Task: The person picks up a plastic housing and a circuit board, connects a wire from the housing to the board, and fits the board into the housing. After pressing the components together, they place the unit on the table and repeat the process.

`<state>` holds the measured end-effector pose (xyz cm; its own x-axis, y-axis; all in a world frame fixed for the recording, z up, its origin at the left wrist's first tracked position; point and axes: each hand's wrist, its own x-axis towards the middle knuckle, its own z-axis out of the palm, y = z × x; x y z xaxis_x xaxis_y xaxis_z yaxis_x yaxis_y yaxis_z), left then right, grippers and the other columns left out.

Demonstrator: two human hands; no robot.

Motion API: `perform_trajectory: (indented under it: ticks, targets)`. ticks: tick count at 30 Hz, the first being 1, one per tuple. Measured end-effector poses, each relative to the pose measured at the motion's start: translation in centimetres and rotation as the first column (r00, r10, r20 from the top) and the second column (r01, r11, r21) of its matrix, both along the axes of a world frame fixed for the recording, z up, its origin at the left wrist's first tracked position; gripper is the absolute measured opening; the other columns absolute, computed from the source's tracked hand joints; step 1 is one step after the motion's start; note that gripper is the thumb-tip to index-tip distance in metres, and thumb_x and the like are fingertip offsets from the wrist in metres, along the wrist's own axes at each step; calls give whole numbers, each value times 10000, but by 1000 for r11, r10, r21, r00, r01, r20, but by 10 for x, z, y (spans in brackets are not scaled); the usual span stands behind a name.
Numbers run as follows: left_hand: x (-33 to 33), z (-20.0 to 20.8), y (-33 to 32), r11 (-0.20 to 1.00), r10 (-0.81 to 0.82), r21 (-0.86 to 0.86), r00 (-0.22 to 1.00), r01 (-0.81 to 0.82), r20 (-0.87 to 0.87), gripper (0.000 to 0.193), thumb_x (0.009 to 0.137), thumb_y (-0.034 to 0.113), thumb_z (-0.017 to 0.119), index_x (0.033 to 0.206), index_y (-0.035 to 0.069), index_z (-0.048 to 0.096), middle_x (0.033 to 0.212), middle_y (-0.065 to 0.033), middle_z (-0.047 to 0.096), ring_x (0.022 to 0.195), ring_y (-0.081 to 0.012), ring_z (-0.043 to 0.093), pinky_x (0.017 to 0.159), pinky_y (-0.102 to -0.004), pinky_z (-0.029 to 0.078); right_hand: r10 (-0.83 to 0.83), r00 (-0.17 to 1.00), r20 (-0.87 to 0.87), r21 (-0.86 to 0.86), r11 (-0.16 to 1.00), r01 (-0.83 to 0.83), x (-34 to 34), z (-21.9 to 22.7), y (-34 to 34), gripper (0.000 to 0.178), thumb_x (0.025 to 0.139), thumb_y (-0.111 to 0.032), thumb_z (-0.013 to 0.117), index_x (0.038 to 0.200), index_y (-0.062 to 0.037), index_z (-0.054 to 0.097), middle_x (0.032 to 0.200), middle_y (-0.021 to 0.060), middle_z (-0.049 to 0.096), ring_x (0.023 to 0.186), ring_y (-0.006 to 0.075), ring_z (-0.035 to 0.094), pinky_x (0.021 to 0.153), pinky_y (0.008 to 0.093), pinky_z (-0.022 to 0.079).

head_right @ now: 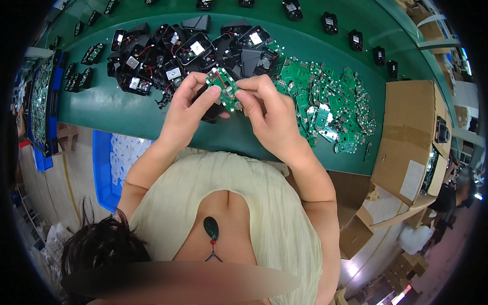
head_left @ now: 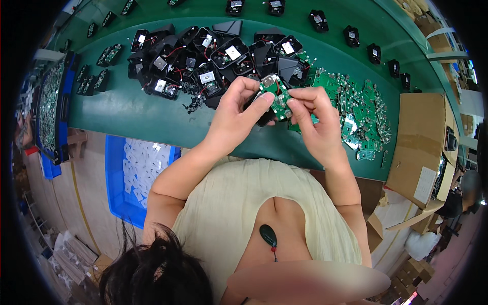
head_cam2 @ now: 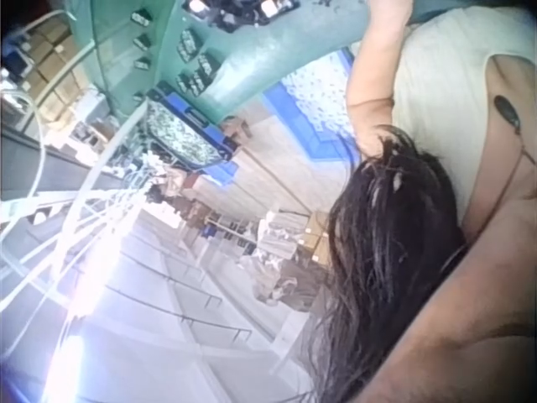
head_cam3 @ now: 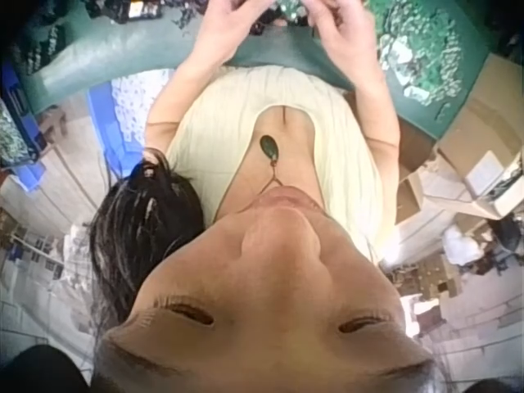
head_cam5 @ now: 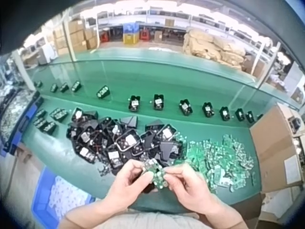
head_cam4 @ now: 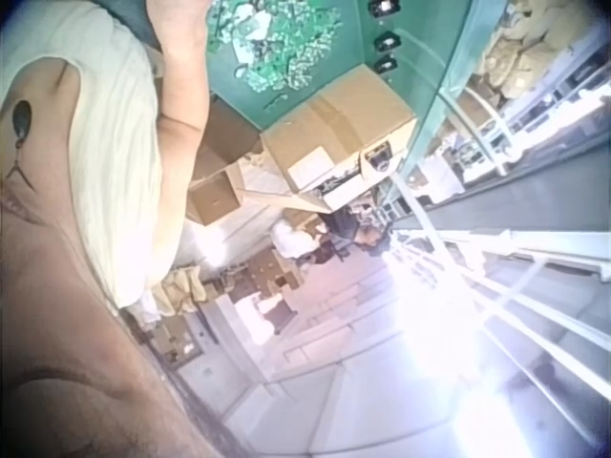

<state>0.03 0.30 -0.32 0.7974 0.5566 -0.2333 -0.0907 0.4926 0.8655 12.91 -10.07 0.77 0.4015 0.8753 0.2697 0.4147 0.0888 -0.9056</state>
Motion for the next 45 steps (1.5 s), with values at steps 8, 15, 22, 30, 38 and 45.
perform_trajectory:
  ticks: [8,15,22,30,38,45]
  targets:
    - [3,-3,-5,912,60,411,991,-4,-121,283,810,93,594,1060,32,476,832,-36,530,607,-58,535,453,-182,444,-164,945,284,183,976,115,0,8,15,190,700,-2,678,876,-41,619,812,66,536,581,106,504,435,207,393]
    - [5,15,1,919,216,346,976,-190,-38,221,829,55,535,1050,61,524,904,-11,520,479,-43,469,418,-158,399,-102,943,317,219,975,32,7,2,17,130,704,18,634,807,-29,571,779,62,531,606,158,524,460,239,410]
    - [5,7,2,770,190,619,982,-152,5,114,811,28,553,908,68,596,852,2,495,724,-50,473,484,-162,378,-49,607,793,165,977,-135,22,17,20,192,603,-58,624,776,-64,542,782,19,491,663,172,489,494,279,405]
    - [6,6,4,774,214,615,976,-147,-36,94,749,44,634,840,54,613,822,-14,526,785,-122,484,684,-231,400,41,570,820,91,975,-202,23,21,25,170,617,-88,604,771,-63,539,748,23,471,661,179,481,494,267,396]
    - [6,0,12,586,205,786,974,-199,94,109,750,37,623,856,57,607,834,-8,530,772,-100,480,645,-220,396,88,990,106,90,991,-97,7,3,25,129,711,71,618,788,-4,545,787,49,506,550,97,492,464,209,394]
    - [0,-1,11,770,96,637,994,-38,-57,204,780,-2,560,981,25,538,955,-22,532,758,-49,509,497,-157,413,-13,972,236,216,976,-39,14,0,23,148,681,82,610,789,0,550,816,77,523,570,111,514,450,220,410]
